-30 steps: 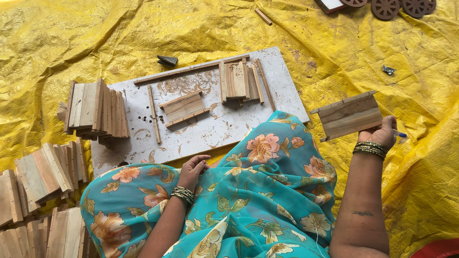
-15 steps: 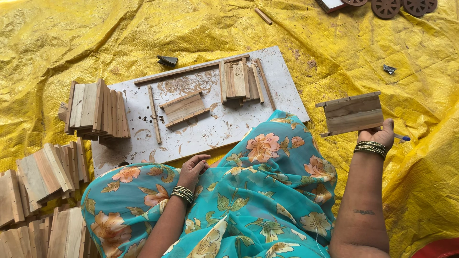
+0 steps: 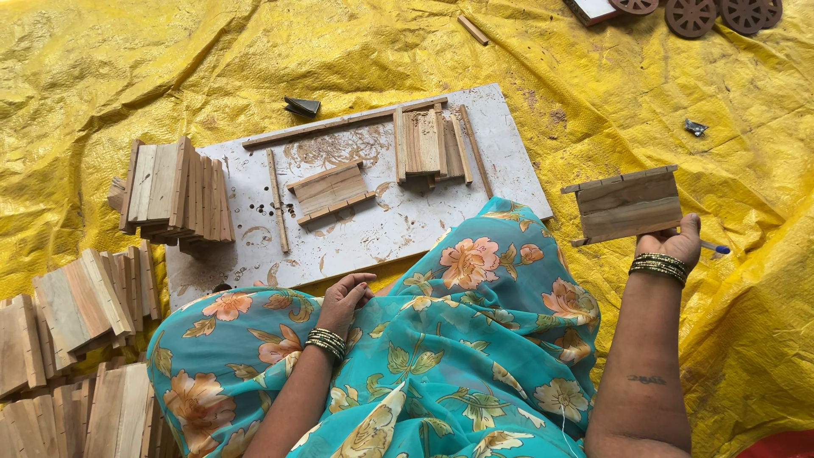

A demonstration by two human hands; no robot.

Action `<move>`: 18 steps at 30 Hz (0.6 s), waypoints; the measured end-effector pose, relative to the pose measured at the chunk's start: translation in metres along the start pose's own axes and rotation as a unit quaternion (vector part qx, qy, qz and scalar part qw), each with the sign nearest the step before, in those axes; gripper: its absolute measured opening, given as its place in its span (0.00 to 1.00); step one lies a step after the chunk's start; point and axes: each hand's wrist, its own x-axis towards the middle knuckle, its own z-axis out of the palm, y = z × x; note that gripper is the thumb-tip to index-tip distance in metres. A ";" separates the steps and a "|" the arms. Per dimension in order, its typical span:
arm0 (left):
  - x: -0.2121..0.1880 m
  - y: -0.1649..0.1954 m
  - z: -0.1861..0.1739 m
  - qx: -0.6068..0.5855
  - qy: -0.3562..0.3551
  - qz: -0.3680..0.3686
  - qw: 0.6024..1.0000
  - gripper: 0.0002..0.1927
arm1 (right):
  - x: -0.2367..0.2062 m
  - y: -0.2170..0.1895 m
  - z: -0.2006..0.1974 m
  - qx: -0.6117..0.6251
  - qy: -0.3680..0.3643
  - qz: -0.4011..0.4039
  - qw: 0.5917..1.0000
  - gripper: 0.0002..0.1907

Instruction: The person sits on the floor with a board on their lap, marking lines on small wooden pieces with a pen and stacking the marked pieces into piles beside the board. They pick up individual pieces, hold them steady, draw marks, and place finished pieces onto stacks of similar wooden parts.

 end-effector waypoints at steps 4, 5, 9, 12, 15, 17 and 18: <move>-0.001 0.001 0.000 -0.004 -0.002 0.005 1.000 0.14 | 0.000 0.002 0.001 -0.002 -0.004 -0.004 1.000 0.15; -0.001 0.001 0.000 -0.003 -0.003 0.007 1.000 0.14 | 0.000 0.002 0.001 -0.005 -0.005 -0.006 1.000 0.15; -0.001 0.003 0.001 0.009 -0.004 0.010 1.000 0.14 | 0.000 0.001 0.001 -0.024 0.008 -0.023 0.999 0.14; -0.002 0.004 0.000 0.011 -0.003 0.004 1.000 0.14 | 0.000 0.000 0.001 -0.015 0.007 -0.020 1.000 0.14; -0.003 0.005 0.001 0.001 0.006 0.005 1.000 0.12 | 0.001 -0.003 -0.001 -0.031 0.008 -0.048 0.998 0.12; -0.004 0.005 0.000 -0.012 0.024 0.016 1.000 0.09 | 0.002 -0.008 -0.006 -0.074 -0.001 -0.107 0.991 0.11; -0.004 0.007 0.000 -0.014 0.031 0.035 0.999 0.05 | 0.002 -0.011 -0.009 -0.095 -0.010 -0.130 0.987 0.09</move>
